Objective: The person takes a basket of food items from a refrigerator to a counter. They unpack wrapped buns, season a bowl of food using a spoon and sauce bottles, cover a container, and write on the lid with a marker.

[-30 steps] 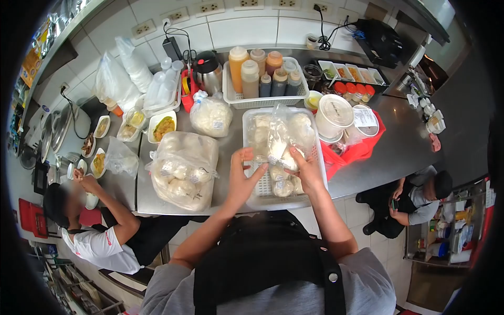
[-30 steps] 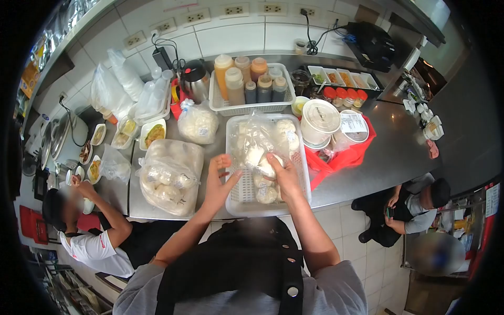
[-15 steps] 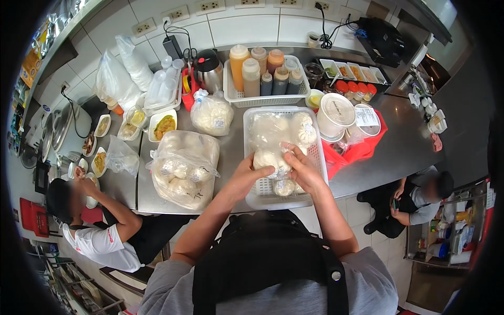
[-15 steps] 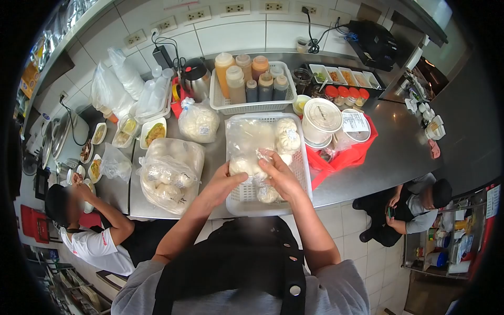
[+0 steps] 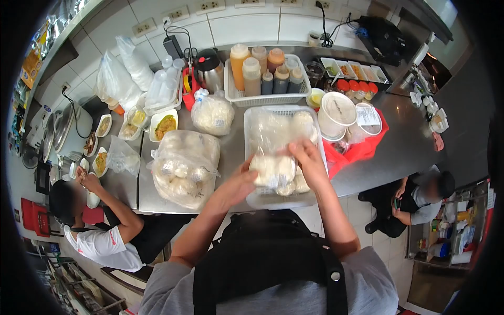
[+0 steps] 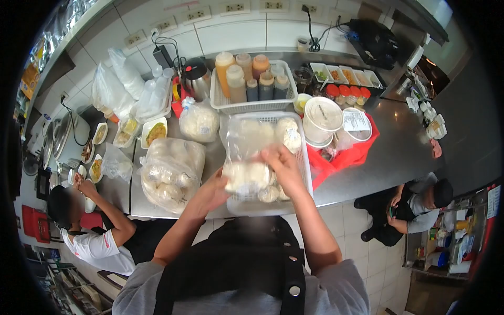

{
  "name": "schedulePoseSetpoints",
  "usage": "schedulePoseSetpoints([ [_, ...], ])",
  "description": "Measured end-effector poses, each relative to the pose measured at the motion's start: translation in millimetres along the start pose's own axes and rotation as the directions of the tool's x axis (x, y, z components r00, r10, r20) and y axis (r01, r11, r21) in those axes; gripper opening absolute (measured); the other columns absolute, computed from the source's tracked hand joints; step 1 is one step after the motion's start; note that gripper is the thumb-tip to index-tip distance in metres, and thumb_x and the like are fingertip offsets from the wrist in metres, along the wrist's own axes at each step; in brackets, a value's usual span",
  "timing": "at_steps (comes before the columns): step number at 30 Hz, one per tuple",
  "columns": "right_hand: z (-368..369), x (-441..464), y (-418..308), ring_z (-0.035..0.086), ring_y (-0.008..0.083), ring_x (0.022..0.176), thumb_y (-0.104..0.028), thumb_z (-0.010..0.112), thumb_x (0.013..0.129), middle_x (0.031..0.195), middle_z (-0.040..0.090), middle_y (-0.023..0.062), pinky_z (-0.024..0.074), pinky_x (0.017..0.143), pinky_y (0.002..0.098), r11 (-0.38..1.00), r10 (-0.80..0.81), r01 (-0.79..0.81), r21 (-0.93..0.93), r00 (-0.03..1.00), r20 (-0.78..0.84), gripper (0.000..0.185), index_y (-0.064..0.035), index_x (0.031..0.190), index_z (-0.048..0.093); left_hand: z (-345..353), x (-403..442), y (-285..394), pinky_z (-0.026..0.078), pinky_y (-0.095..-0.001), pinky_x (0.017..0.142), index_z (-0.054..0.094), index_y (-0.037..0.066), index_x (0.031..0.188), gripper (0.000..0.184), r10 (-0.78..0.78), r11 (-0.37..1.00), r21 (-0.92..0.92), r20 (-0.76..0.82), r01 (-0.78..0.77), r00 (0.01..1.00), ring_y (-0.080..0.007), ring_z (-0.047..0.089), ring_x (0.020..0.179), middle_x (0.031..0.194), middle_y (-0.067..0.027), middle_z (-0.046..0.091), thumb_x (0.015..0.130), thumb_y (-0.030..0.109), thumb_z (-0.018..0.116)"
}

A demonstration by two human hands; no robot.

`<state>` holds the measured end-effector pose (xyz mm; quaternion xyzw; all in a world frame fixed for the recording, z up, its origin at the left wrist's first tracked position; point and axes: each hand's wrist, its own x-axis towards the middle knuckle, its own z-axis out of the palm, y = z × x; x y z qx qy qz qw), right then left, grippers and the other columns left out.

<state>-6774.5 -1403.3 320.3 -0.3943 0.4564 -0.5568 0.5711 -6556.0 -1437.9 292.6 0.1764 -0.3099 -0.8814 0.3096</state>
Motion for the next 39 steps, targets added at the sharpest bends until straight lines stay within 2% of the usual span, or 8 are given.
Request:
schedulePoseSetpoints([
  [3, 10, 10, 19, 0.063, 0.0149, 0.096, -0.025, 0.059, 0.097, 0.105, 0.068, 0.0084, 0.0502, 0.085, 0.0278, 0.937, 0.113, -0.116, 0.329, 0.993, 0.029, 0.032, 0.0001, 0.117, 0.058, -9, 4, -8, 0.038, -0.0459, 0.108, 0.032, 0.0, 0.144, 0.067, -0.031, 0.997, 0.066, -0.007, 0.032, 0.999, -0.0267, 0.044, 0.132, 0.14, -0.0141, 0.047, 0.093, 0.031, 0.06],
  [14, 11, -1, 8, 0.058, 0.0053, 0.085, -0.022, 0.051, 0.101, 0.095, 0.069, 0.0023, 0.0483, 0.077, 0.0226, 0.923, -0.103, 0.091, -0.374, 0.995, -0.013, 0.031, 0.0006, 0.113, 0.067, 4, -4, -1, 0.043, -0.0346, 0.101, 0.034, 0.003, 0.144, 0.067, 0.048, 0.972, 0.233, -0.044, -0.036, 0.998, -0.0206, 0.054, 0.119, 0.131, -0.0102, 0.052, 0.091, 0.029, 0.065],
  [19, 12, 10, -15, 0.059, 0.0093, 0.096, -0.023, 0.048, 0.102, 0.104, 0.068, 0.0035, 0.0474, 0.086, 0.0258, 0.906, -0.191, 0.184, -0.382, 0.981, 0.021, 0.035, -0.0012, 0.125, 0.062, 9, 22, 21, 0.047, -0.0321, 0.095, 0.054, 0.002, 0.127, 0.049, 0.085, 0.969, 0.244, -0.215, -0.031, 0.973, -0.0172, 0.059, 0.108, 0.116, -0.009, 0.061, 0.088, 0.027, 0.07],
  [22, 17, 13, -17, 0.057, 0.013, 0.108, -0.03, 0.057, 0.098, 0.121, 0.063, 0.0036, 0.0463, 0.09, 0.0284, 0.985, -0.146, 0.143, 0.095, 0.989, 0.021, 0.047, -0.0006, 0.134, 0.053, 28, 25, 40, 0.048, -0.0302, 0.091, 0.055, 0.002, 0.126, 0.048, 0.146, 0.944, 0.321, -0.196, -0.077, 0.97, -0.0149, 0.059, 0.104, 0.114, -0.0082, 0.062, 0.087, 0.025, 0.071],
  [26, 6, 10, -25, 0.059, 0.0114, 0.102, -0.03, 0.061, 0.095, 0.115, 0.065, 0.0039, 0.0465, 0.087, 0.0268, 0.999, -0.001, -0.005, 0.034, 0.981, 0.192, 0.043, -0.0016, 0.127, 0.059, 57, 22, 56, 0.049, -0.027, 0.086, 0.059, 0.005, 0.12, 0.042, 0.239, 0.795, 0.597, -0.148, -0.106, 0.96, -0.0129, 0.06, 0.1, 0.109, -0.0065, 0.063, 0.085, 0.024, 0.073],
  [30, 12, 1, -23, 0.058, 0.0062, 0.093, -0.024, 0.064, 0.094, 0.102, 0.068, 0.0013, 0.0456, 0.083, 0.0228, 0.987, -0.122, 0.12, -0.108, 0.993, -0.008, 0.027, -0.0031, 0.112, 0.068, 52, 28, 51, 0.049, -0.0256, 0.083, 0.061, 0.007, 0.118, 0.039, 0.328, 0.677, 0.723, -0.124, -0.141, 0.936, -0.0111, 0.06, 0.097, 0.106, -0.0054, 0.062, 0.084, 0.021, 0.075],
  [34, 5, 6, -12, 0.058, 0.0052, 0.085, -0.027, 0.057, 0.098, 0.09, 0.067, -0.0007, 0.046, 0.077, 0.0222, 0.995, -0.004, -0.012, -0.094, 0.986, -0.164, 0.028, -0.0021, 0.102, 0.071, 34, 29, 31, 0.05, -0.0266, 0.083, 0.061, 0.004, 0.116, 0.036, 0.233, 0.753, 0.655, -0.181, -0.06, 0.955, -0.0115, 0.06, 0.096, 0.106, -0.0053, 0.063, 0.087, 0.022, 0.072],
  [39, 7, 6, 11, 0.057, 0.0047, 0.08, -0.031, 0.054, 0.1, 0.085, 0.067, -0.0005, 0.0463, 0.074, 0.022, 0.99, -0.08, 0.055, -0.126, 0.977, -0.199, 0.033, -0.0027, 0.099, 0.072, 4, 33, 2, 0.051, -0.0285, 0.079, 0.061, -0.001, 0.115, 0.031, 0.14, 0.988, 0.101, -0.27, -0.116, 0.953, -0.0131, 0.062, 0.091, 0.106, -0.0055, 0.065, 0.096, 0.024, 0.06],
])
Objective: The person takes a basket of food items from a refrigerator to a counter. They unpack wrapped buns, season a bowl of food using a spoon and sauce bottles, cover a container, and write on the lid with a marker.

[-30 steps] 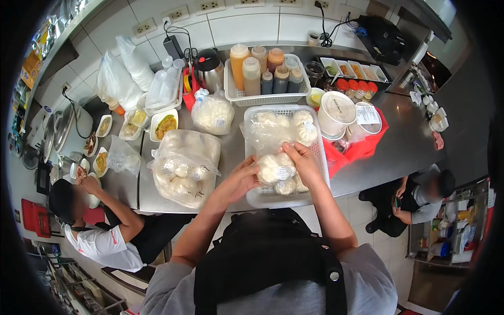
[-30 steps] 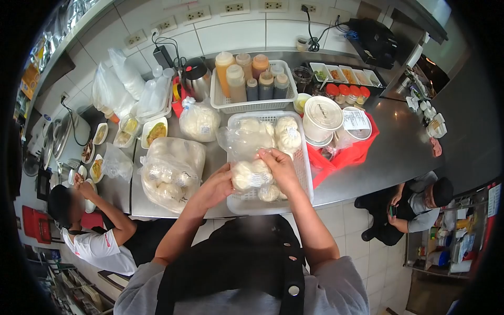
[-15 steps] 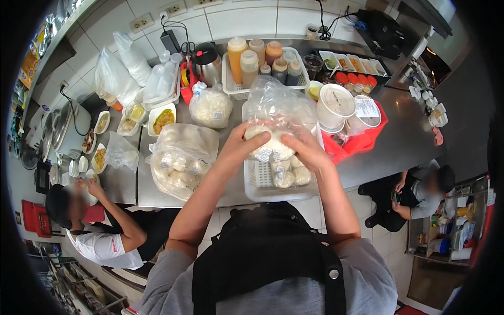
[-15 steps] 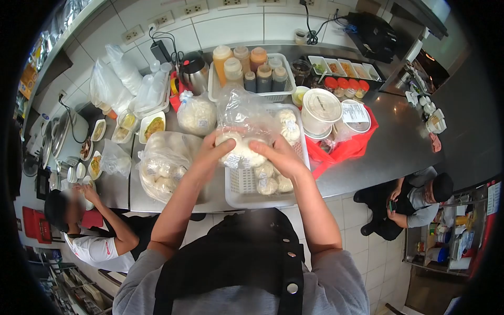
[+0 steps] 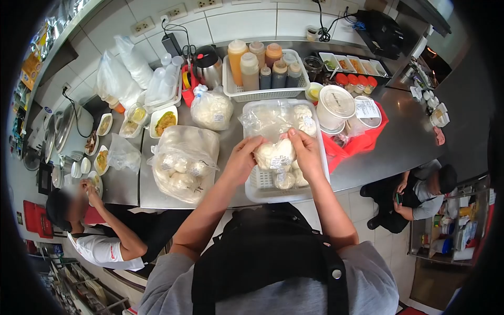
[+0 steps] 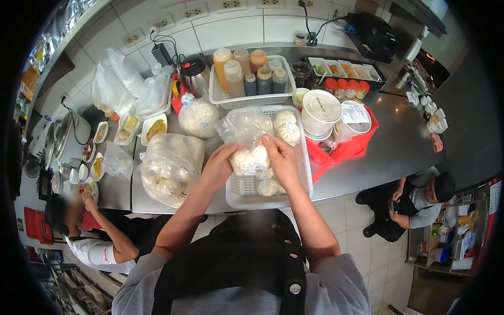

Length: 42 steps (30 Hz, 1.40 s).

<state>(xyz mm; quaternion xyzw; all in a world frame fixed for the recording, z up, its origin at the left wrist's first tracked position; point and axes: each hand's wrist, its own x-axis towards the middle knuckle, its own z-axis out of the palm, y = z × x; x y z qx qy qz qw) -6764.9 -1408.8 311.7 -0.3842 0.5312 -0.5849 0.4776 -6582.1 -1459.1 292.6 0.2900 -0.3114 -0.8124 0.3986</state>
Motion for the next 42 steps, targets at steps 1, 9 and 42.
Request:
schedulePoseSetpoints([
  [1, -1, 0, 7, 0.057, 0.0065, 0.084, -0.027, 0.057, 0.098, 0.091, 0.066, 0.0017, 0.0468, 0.075, 0.0233, 1.0, -0.023, 0.023, -0.013, 1.0, 0.008, 0.028, -0.0023, 0.102, 0.069, -2, 0, -5, 0.051, -0.0285, 0.079, 0.061, -0.001, 0.115, 0.031, 0.0, 1.0, 0.0, 0.0, 0.0, 1.0, -0.0131, 0.062, 0.091, 0.106, -0.0055, 0.065, 0.096, 0.024, 0.06],
  [9, -1, -26, 19, 0.049, 0.0171, 0.113, -0.012, 0.063, 0.092, 0.124, 0.051, 0.0087, 0.0445, 0.088, 0.0306, 0.968, -0.168, 0.217, -0.126, 0.934, 0.315, 0.034, -0.0086, 0.124, 0.051, -16, -1, -7, 0.052, -0.0291, 0.079, 0.057, 0.002, 0.116, 0.04, 0.145, 0.974, 0.195, -0.154, -0.114, 0.977, -0.0154, 0.063, 0.094, 0.102, -0.0107, 0.065, 0.102, 0.038, 0.048],
  [42, -15, -10, -103, 0.056, 0.0272, 0.103, -0.008, 0.083, 0.065, 0.108, 0.056, 0.0117, 0.0465, 0.09, 0.0356, 0.534, -0.419, 0.534, -0.656, 0.84, 0.344, 0.051, 0.0006, 0.107, 0.056, 55, -20, 82, 0.044, -0.0391, 0.099, 0.053, 0.002, 0.115, 0.064, 0.407, -0.003, 0.882, 0.431, -0.471, 0.805, -0.0303, 0.05, 0.124, 0.136, -0.0194, 0.045, 0.062, 0.016, 0.086],
])
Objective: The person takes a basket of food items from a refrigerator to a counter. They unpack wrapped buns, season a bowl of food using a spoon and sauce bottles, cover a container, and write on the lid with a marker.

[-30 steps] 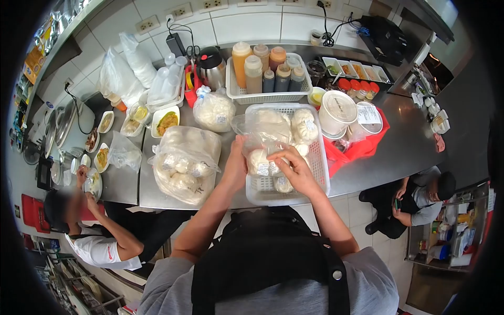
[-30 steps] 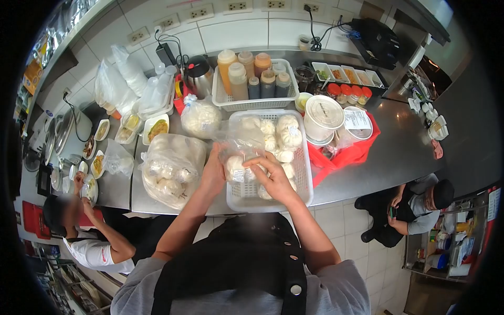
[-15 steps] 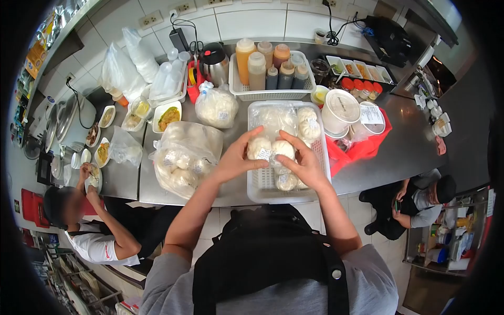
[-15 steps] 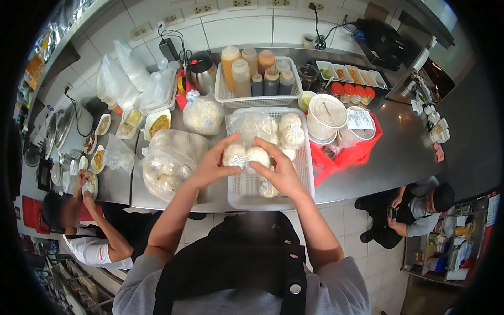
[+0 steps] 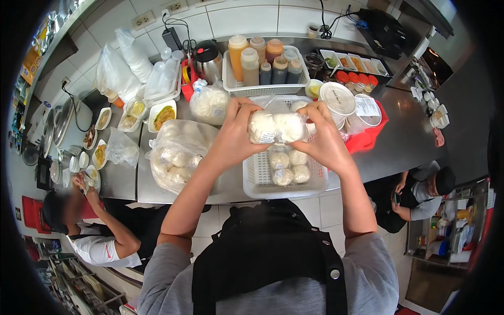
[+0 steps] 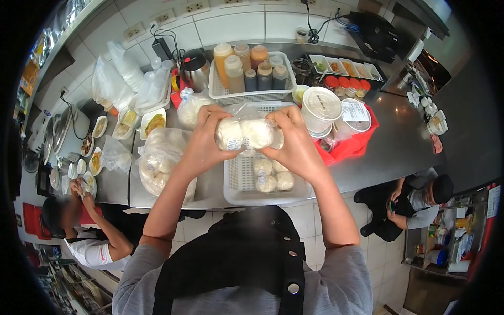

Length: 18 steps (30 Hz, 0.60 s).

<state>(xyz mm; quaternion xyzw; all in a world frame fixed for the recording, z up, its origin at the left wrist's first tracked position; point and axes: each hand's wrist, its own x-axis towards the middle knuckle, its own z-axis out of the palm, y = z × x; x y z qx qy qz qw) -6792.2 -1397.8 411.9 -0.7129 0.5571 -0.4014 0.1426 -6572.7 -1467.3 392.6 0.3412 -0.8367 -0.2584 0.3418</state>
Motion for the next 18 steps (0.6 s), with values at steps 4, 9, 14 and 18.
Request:
schedulePoseSetpoints([
  [4, 1, -7, 23, 0.054, 0.023, 0.108, -0.007, 0.082, 0.066, 0.112, 0.056, 0.0076, 0.0449, 0.095, 0.0364, 0.987, -0.131, 0.129, 0.097, 0.991, 0.019, 0.05, -0.0022, 0.107, 0.053, 3, -3, 3, 0.046, -0.0404, 0.094, 0.051, 0.003, 0.11, 0.064, 0.236, 0.958, 0.198, -0.119, -0.21, 0.964, -0.0299, 0.054, 0.117, 0.13, -0.0197, 0.05, 0.061, 0.023, 0.088],
  [9, 23, -27, 34, 0.057, 0.0128, 0.107, -0.007, 0.076, 0.08, 0.114, 0.06, 0.0063, 0.0493, 0.089, 0.0329, 0.624, 0.175, -0.309, 0.718, 0.95, 0.257, 0.047, -0.0047, 0.115, 0.046, 20, -18, -4, 0.053, -0.039, 0.081, 0.046, 0.001, 0.114, 0.07, -0.043, 0.976, -0.213, 0.02, 0.046, 0.999, -0.0351, 0.065, 0.099, 0.106, -0.0228, 0.063, 0.065, 0.029, 0.087],
  [14, 53, -33, 32, 0.059, 0.013, 0.101, -0.015, 0.071, 0.087, 0.111, 0.061, 0.0096, 0.0507, 0.08, 0.0285, 0.336, 0.327, -0.362, 0.87, 0.911, 0.253, 0.056, -0.0019, 0.132, 0.039, 56, -32, -13, 0.053, -0.0376, 0.08, 0.042, 0.001, 0.118, 0.074, -0.346, 0.898, -0.308, -0.053, 0.314, 0.937, -0.0304, 0.067, 0.097, 0.107, -0.024, 0.064, 0.068, 0.032, 0.086],
  [18, 85, -37, 45, 0.061, 0.0149, 0.099, -0.025, 0.071, 0.088, 0.111, 0.061, 0.0115, 0.0525, 0.078, 0.0294, 0.455, 0.534, -0.529, 0.716, 0.806, 0.257, 0.07, 0.0003, 0.14, 0.032, 80, -58, -11, 0.053, -0.0392, 0.078, 0.04, 0.0, 0.124, 0.08, -0.449, 0.89, -0.123, -0.074, 0.439, 0.89, -0.0333, 0.068, 0.092, 0.096, -0.0214, 0.065, 0.068, 0.038, 0.084],
])
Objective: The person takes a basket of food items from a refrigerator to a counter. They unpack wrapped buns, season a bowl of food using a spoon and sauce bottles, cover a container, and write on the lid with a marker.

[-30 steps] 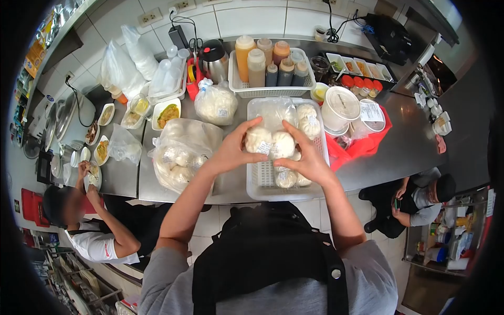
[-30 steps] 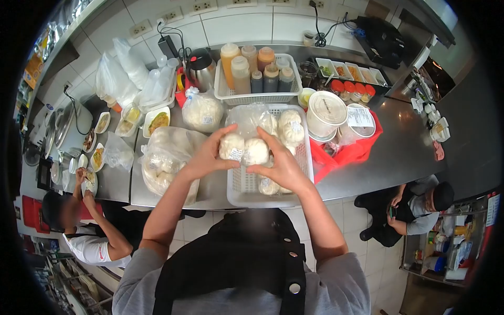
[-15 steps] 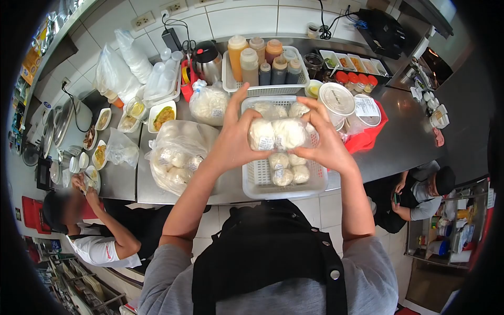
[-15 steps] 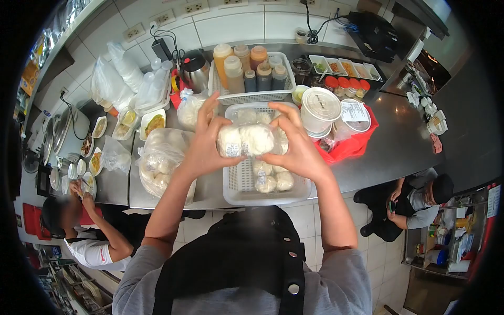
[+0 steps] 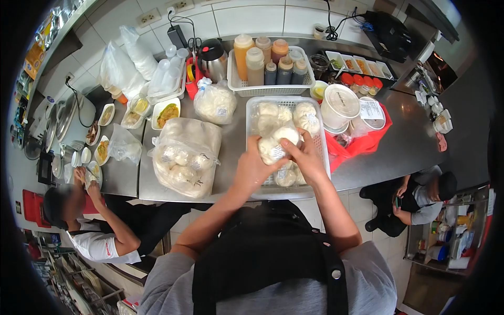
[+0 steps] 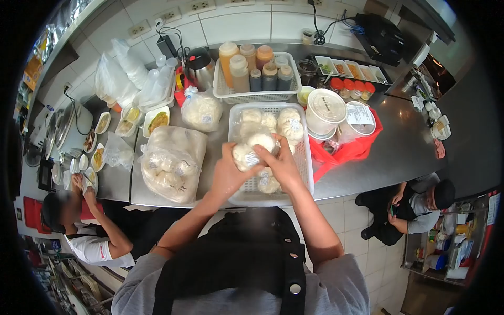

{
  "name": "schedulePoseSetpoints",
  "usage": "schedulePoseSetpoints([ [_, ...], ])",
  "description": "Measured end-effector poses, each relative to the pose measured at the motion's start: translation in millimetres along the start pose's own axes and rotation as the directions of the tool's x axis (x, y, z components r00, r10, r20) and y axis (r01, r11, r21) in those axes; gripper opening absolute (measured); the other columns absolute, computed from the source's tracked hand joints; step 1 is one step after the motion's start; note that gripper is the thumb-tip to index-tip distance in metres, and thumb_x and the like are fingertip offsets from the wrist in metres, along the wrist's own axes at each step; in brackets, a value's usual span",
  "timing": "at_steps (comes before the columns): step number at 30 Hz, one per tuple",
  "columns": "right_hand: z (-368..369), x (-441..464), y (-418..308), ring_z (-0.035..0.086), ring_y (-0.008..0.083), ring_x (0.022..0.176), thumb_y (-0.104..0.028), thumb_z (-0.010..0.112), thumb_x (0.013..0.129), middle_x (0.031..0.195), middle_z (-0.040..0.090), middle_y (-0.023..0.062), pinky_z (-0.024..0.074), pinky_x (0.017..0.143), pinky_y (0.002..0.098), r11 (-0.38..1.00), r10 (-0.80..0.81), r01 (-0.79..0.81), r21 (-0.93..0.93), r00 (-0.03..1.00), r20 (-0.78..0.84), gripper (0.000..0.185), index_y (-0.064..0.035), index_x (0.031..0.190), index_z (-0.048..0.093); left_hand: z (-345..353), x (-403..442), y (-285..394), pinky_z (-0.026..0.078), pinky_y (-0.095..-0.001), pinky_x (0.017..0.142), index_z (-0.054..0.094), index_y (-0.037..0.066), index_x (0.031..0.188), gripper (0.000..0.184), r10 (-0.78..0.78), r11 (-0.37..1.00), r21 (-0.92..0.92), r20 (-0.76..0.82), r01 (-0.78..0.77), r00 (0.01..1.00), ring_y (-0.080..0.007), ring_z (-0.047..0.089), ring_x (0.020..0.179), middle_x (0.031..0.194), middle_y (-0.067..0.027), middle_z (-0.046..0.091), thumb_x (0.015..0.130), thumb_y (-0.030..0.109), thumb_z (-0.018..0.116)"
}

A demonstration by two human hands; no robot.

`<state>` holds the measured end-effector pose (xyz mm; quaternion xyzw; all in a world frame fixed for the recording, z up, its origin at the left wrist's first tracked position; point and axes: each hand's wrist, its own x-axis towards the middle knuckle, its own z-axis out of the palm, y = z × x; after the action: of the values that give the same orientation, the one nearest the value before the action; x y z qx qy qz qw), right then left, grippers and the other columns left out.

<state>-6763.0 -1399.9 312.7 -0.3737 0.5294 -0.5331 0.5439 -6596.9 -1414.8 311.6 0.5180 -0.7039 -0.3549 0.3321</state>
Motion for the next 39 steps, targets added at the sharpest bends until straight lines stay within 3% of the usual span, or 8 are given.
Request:
schedulePoseSetpoints([
  [4, -29, 15, 5, 0.061, 0.0128, 0.096, -0.025, 0.073, 0.087, 0.108, 0.062, 0.0093, 0.0515, 0.075, 0.026, 0.97, 0.209, -0.226, 0.091, 0.964, 0.162, 0.07, 0.0002, 0.139, 0.035, -9, -11, -14, 0.052, -0.0359, 0.08, 0.043, -0.002, 0.13, 0.08, -0.097, 0.993, -0.033, 0.324, 0.114, 0.941, -0.0296, 0.066, 0.09, 0.093, -0.0165, 0.065, 0.074, 0.041, 0.08],
  [8, -24, 16, 0, 0.06, 0.012, 0.093, -0.023, 0.074, 0.086, 0.104, 0.062, 0.0081, 0.0503, 0.073, 0.0245, 0.969, 0.243, -0.208, -0.136, 0.907, 0.344, 0.064, -0.0069, 0.138, 0.042, 15, -12, -69, 0.051, -0.032, 0.077, 0.046, -0.002, 0.13, 0.068, 0.139, 0.94, -0.313, -0.011, -0.135, 0.99, -0.0228, 0.064, 0.085, 0.092, -0.011, 0.065, 0.083, 0.038, 0.074],
  [11, -6, 14, -2, 0.058, 0.0105, 0.085, -0.024, 0.074, 0.086, 0.1, 0.061, 0.0065, 0.0485, 0.071, 0.0235, 0.971, 0.236, -0.215, -0.102, 0.926, 0.293, 0.062, -0.0072, 0.137, 0.041, -5, -5, -38, 0.05, -0.0297, 0.078, 0.046, -0.003, 0.131, 0.06, 0.054, 0.839, -0.54, 0.199, 0.063, 0.978, -0.0179, 0.062, 0.092, 0.103, -0.0112, 0.064, 0.089, 0.035, 0.069],
  [17, -18, 34, 20, 0.06, 0.0147, 0.091, -0.026, 0.076, 0.084, 0.106, 0.059, 0.0118, 0.0508, 0.072, 0.0252, 0.949, 0.314, -0.304, -0.078, 0.905, 0.289, 0.067, -0.0011, 0.133, 0.039, -4, -19, -42, 0.043, -0.0335, 0.097, 0.031, -0.006, 0.14, 0.071, -0.237, 0.763, -0.478, 0.419, 0.435, 0.876, -0.0201, 0.051, 0.12, 0.131, -0.0194, 0.051, 0.09, 0.027, 0.068],
  [19, -31, 45, 36, 0.061, 0.0179, 0.092, -0.026, 0.078, 0.083, 0.108, 0.059, 0.0151, 0.0525, 0.071, 0.0277, 0.909, 0.415, -0.369, -0.191, 0.831, 0.371, 0.069, 0.001, 0.131, 0.038, -1, -36, -51, 0.042, -0.0387, 0.1, 0.028, -0.008, 0.141, 0.072, 0.132, 0.99, -0.077, 0.155, -0.121, 0.979, -0.0253, 0.049, 0.123, 0.135, -0.0231, 0.048, 0.09, 0.025, 0.067],
  [23, -11, 41, 44, 0.061, 0.0179, 0.089, -0.029, 0.078, 0.082, 0.106, 0.061, 0.0178, 0.0541, 0.068, 0.0305, 0.846, 0.422, -0.224, -0.484, 0.837, 0.348, 0.064, -0.0001, 0.126, 0.041, -18, -51, -41, 0.039, -0.0431, 0.104, 0.032, -0.005, 0.141, 0.066, 0.124, 0.992, 0.036, 0.023, -0.125, 0.992, -0.0294, 0.045, 0.128, 0.137, -0.0228, 0.045, 0.091, 0.021, 0.066],
  [30, -81, 19, -7, 0.062, 0.0178, 0.095, -0.024, 0.074, 0.085, 0.104, 0.066, 0.0133, 0.0526, 0.076, 0.0305, 0.921, 0.249, -0.143, -0.362, 0.932, 0.264, 0.055, -0.0063, 0.127, 0.043, -8, -43, -37, 0.046, -0.0433, 0.096, 0.05, 0.001, 0.128, 0.044, 0.069, 0.973, -0.226, 0.053, -0.055, 0.996, -0.0396, 0.053, 0.116, 0.132, -0.0219, 0.049, 0.091, 0.021, 0.064],
  [39, -239, -5, 25, 0.06, 0.0111, 0.088, -0.02, 0.075, 0.083, 0.098, 0.067, 0.0036, 0.0493, 0.071, 0.0269, 0.858, 0.325, -0.325, -0.397, 0.943, -0.071, 0.045, -0.0125, 0.124, 0.059, 84, 8, -78, 0.04, -0.0431, 0.104, 0.036, -0.007, 0.139, 0.076, -0.024, 0.968, 0.236, 0.431, -0.087, 0.902, -0.043, 0.045, 0.126, 0.136, -0.0297, 0.044, 0.084, 0.034, 0.069],
])
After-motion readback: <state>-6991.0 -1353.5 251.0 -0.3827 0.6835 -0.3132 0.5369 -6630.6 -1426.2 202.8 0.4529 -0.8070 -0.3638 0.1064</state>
